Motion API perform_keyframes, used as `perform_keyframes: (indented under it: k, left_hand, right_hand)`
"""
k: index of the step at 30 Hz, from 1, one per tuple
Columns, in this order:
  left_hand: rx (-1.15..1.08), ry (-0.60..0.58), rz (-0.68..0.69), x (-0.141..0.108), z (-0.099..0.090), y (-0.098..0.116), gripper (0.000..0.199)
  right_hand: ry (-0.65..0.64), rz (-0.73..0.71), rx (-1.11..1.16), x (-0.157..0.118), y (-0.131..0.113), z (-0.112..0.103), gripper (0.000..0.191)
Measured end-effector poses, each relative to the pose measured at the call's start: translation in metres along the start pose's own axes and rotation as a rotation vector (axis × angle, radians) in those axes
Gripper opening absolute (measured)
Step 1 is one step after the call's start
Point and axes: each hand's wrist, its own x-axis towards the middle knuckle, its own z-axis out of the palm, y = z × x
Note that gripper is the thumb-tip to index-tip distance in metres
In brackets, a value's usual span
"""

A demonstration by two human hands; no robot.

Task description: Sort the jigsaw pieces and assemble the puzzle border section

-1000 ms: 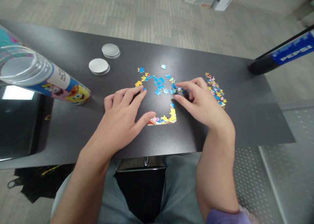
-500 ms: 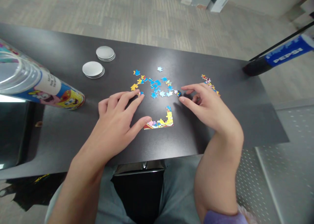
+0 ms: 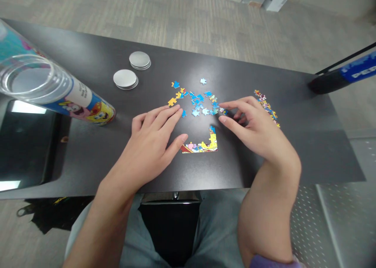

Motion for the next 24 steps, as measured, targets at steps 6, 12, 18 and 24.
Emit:
perform_keyframes:
  k: [6, 12, 18, 24]
  left_hand:
    - [0.047, 0.021, -0.023, 0.000, 0.006, -0.003, 0.073]
    - [0.066, 0.014, -0.036, -0.001, 0.009, -0.001, 0.078]
    - [-0.010, 0.102, -0.140, 0.002, -0.001, -0.006, 0.073]
    - [0.070, 0.103, -0.223, 0.002, -0.014, -0.015, 0.047]
  right_hand:
    - [-0.037, -0.011, 0.037, 0.003, -0.003, 0.003, 0.036]
    - [-0.044, -0.043, 0.010, 0.004, -0.009, -0.001, 0.024]
    - [0.036, -0.091, 0.073, 0.005, -0.003, 0.002, 0.017]
    - [0.053, -0.148, 0.082, 0.005, -0.002, 0.005, 0.023]
